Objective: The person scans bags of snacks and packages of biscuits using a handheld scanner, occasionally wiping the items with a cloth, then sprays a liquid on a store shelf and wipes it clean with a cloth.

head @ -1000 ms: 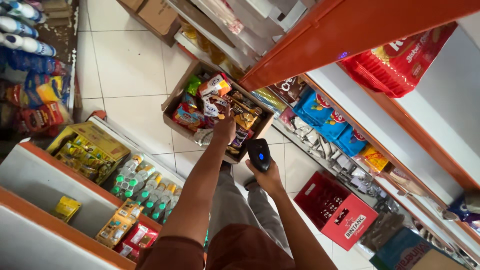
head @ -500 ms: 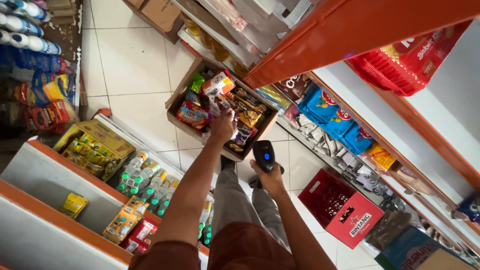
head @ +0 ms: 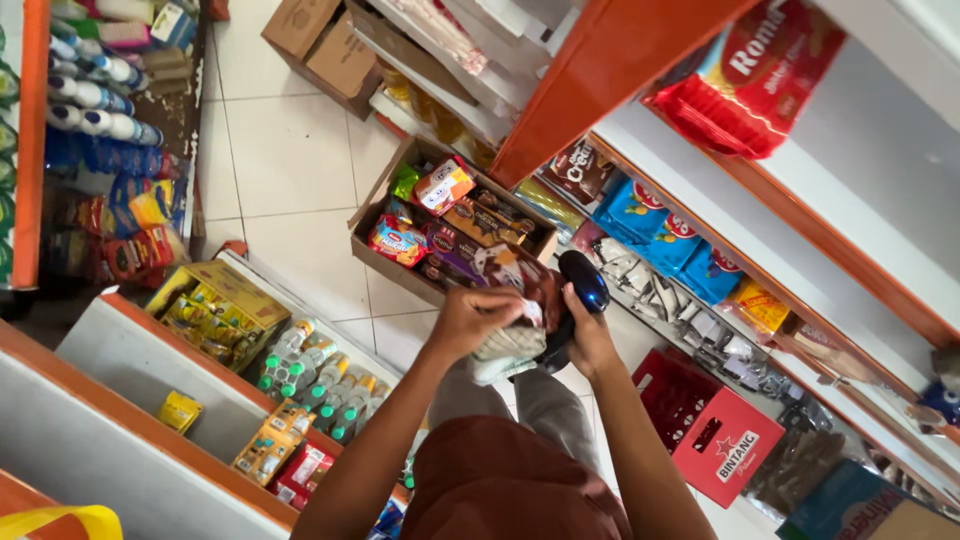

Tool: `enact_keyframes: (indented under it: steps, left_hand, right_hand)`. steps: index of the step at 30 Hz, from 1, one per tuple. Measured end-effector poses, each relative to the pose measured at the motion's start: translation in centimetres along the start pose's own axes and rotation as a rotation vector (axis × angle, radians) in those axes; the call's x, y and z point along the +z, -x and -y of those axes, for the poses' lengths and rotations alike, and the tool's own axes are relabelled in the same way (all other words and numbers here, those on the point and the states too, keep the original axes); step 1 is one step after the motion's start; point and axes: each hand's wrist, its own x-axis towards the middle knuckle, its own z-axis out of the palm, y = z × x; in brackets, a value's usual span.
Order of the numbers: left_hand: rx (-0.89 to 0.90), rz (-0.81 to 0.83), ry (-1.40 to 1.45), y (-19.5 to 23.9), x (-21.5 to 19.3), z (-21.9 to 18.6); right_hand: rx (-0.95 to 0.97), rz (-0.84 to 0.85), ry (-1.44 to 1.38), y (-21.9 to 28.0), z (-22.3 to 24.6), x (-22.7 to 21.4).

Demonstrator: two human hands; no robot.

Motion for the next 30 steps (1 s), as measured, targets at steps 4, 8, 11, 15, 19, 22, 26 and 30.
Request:
enact_keyframes:
  steps: [4, 8, 11, 15, 19, 22, 26, 30]
  left_hand:
    - [0.098, 0.234, -0.054, 0.6, 1.1, -4.9]
    - [0.173, 0.406, -0.241, 0.5, 1.5, -10.6]
    - [0.255, 0.496, -0.38, 0.3, 2.0, -13.6]
    - [0.236, 0.571, -0.467, 0.3, 2.6, -15.4]
    - [0.3, 0.654, -0.51, 0.2, 3.1, -14.1]
    - [0.387, 0.545, -0.239, -0.2, 3.0, -11.0]
    - [0.326, -0.018, 0.119, -2.0, 0.7, -6.5]
    - [0.145, -0.518, 0.902, -4.8, 0.4, -7.0]
  right_hand:
    - [0.089, 0.0, -0.037, 1.0, 1.4, -1.1]
    - [0.054, 0.091, 0.006, 3.7, 3.2, -0.3]
    - [-0.035, 0.03, 0.02, 5.1, 3.5, 0.8]
    - [-0.147, 0.036, 0.009, 6.4, 3.9, 1.1]
    - [-0.118, 0.03, 0.064, 7.2, 4.3, 0.7]
    - [-0.189, -0.008, 0.058, 8.3, 5.2, 2.2]
    - [-0.402, -0.068, -0.108, 10.6, 6.9, 3.3]
    - [-0.482, -0.111, -0.06, 12.3, 6.8, 2.8]
